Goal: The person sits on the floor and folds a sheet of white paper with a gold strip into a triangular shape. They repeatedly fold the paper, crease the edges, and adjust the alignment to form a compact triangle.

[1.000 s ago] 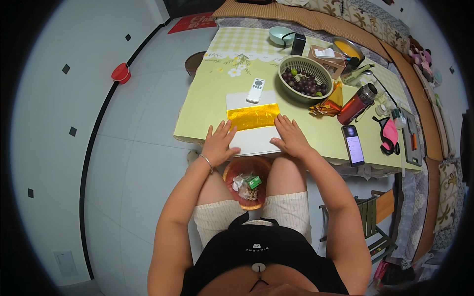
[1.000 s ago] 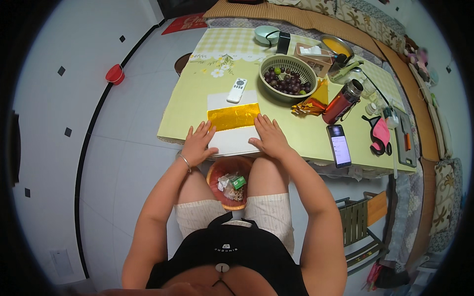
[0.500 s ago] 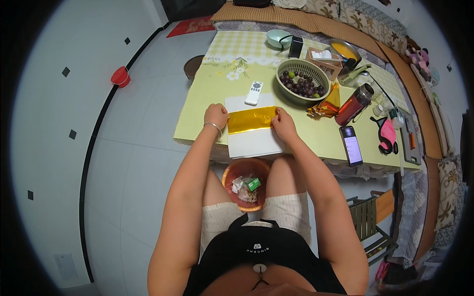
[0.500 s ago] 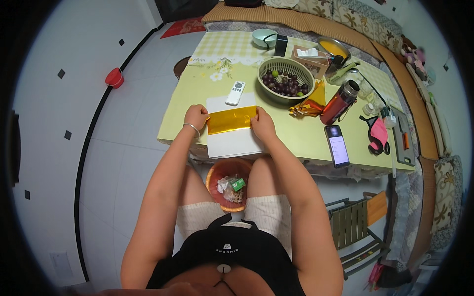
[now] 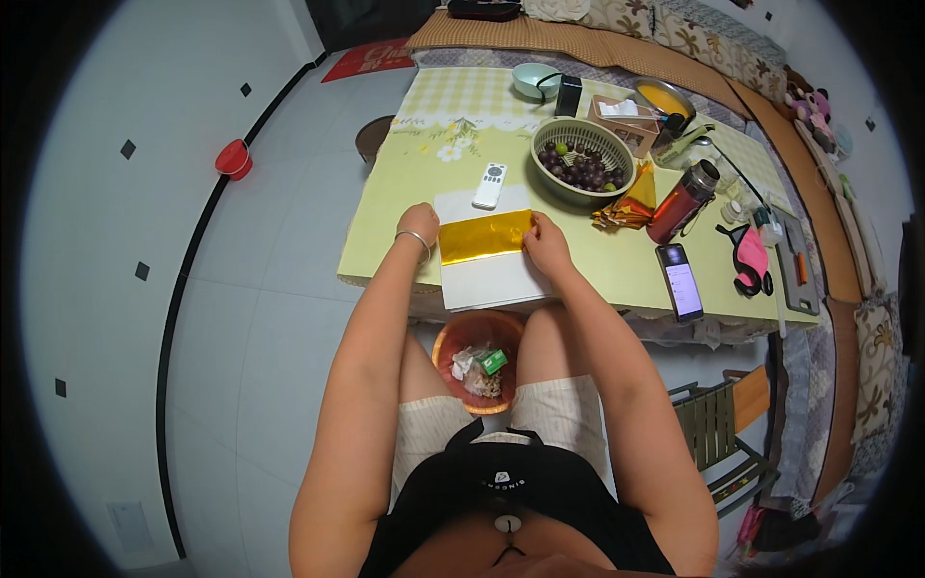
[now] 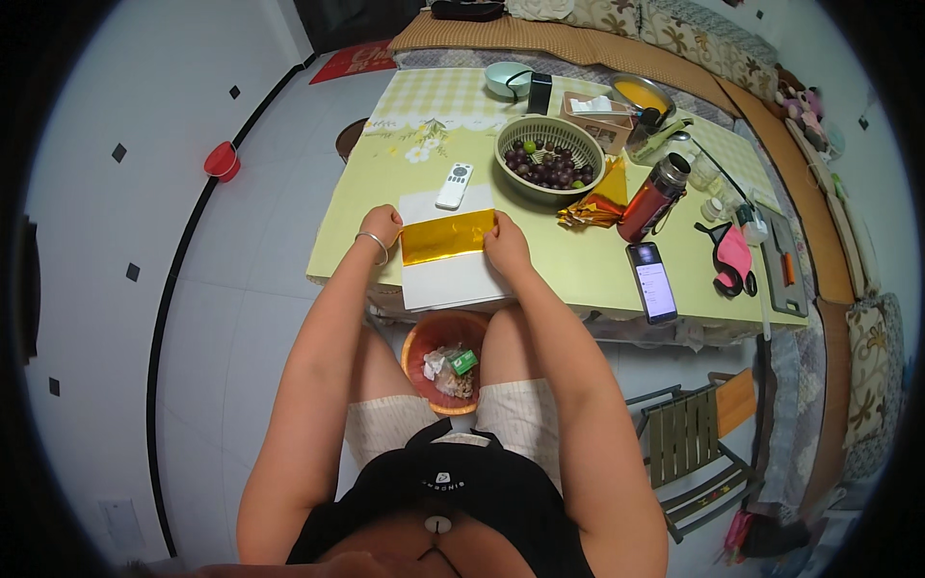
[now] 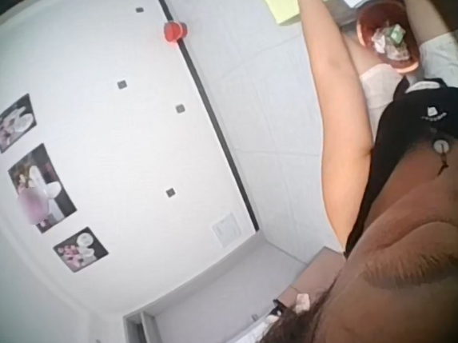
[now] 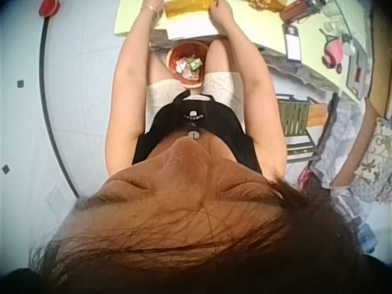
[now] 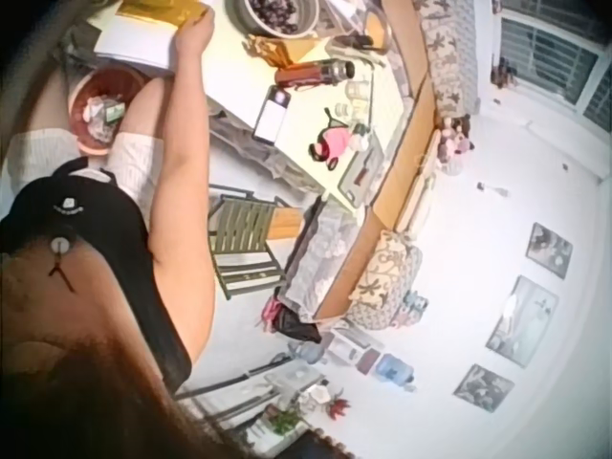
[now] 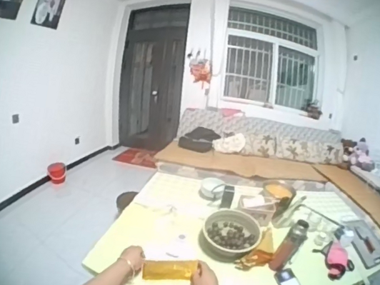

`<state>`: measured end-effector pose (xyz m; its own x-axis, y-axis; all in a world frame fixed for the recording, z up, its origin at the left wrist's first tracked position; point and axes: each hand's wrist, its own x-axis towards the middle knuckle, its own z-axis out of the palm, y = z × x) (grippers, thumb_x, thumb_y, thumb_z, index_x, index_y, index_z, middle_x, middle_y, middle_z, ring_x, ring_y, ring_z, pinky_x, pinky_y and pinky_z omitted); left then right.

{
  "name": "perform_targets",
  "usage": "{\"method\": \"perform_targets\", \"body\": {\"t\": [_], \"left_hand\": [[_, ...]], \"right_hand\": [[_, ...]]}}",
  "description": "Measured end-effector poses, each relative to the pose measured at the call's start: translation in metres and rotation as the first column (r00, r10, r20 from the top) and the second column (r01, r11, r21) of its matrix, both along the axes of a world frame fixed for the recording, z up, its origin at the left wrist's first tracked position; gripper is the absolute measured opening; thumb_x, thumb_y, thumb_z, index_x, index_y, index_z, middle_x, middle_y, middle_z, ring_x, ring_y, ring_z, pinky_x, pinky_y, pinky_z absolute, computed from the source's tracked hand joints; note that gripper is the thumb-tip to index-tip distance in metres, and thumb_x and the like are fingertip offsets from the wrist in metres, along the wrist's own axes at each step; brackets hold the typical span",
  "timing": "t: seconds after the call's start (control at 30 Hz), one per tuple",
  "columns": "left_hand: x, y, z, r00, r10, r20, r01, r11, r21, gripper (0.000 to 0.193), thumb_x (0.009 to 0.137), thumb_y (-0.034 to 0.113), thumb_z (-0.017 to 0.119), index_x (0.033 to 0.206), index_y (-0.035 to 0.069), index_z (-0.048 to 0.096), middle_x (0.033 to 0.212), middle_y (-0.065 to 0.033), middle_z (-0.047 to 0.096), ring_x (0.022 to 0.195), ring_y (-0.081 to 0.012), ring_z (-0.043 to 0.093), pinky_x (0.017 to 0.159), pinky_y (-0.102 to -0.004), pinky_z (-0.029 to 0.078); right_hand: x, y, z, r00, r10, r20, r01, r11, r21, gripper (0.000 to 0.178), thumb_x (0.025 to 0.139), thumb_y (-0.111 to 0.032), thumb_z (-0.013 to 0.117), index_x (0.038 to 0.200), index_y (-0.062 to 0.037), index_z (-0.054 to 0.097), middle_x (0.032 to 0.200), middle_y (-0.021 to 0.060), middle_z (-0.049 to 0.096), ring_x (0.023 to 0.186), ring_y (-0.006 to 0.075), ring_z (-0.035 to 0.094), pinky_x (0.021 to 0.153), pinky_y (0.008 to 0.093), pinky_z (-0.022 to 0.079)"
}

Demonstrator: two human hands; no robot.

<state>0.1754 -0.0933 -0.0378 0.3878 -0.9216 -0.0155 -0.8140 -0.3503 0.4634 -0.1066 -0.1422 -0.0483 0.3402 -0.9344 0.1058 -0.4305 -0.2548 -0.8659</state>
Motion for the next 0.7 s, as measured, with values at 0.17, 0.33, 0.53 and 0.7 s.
{"method": "perform_targets", "body": {"t": [0.17,0.33,0.53,0.7], "left_hand": [[-0.006,0.0,-0.004,0.998,0.019,0.067,-0.014,0.997,-0.073,0.007,0.082,0.01,0.064,0.078,0.005,0.066,0.081,-0.0167,0.069,0.078,-0.034,0.066,0.072,-0.041,0.053],[-0.017,0.02,0.005,1.0,-0.004,0.003,0.005,0.956,-0.292,0.006,0.084,0.007,0.062,0.08,0.002,0.062,0.081,-0.0173,0.067,0.081,-0.0361,0.065,0.073,-0.0443,0.051],[-0.044,0.049,0.026,0.798,0.011,-0.603,-0.226,0.932,-0.282,0.007,0.093,-0.002,0.055,0.087,-0.002,0.059,0.076,-0.0143,0.065,0.064,-0.0221,0.068,0.054,-0.032,0.054],[-0.051,0.062,0.008,0.563,-0.042,-0.825,-0.319,0.91,-0.264,0.004,0.093,-0.005,0.059,0.095,-0.006,0.061,0.08,-0.0129,0.067,0.069,-0.0191,0.071,0.058,-0.024,0.058]], "right_hand": [[0.0,-0.005,-0.005,1.0,0.0,0.001,0.0,1.0,-0.001,0.043,0.086,-0.008,0.06,0.128,-0.0005,0.056,0.083,0.0133,0.066,0.078,0.0294,0.065,0.076,0.0391,0.052],[-0.002,-0.011,-0.014,1.0,-0.03,-0.007,0.03,0.999,-0.026,0.05,0.085,-0.007,0.061,0.133,0.0034,0.053,0.085,0.0147,0.068,0.078,0.0278,0.067,0.075,0.0375,0.053],[-0.004,-0.01,-0.007,0.956,-0.045,0.29,-0.042,0.957,0.286,0.062,0.088,0.0,0.057,0.146,0.0073,0.036,0.083,0.0124,0.066,0.063,0.0154,0.063,0.057,0.0279,0.052],[-0.007,-0.015,0.001,0.855,-0.129,0.502,-0.155,0.86,0.485,0.043,0.097,-0.002,0.054,0.138,0.0074,0.043,0.081,0.0119,0.063,0.062,0.0148,0.06,0.054,0.0254,0.052]]}}
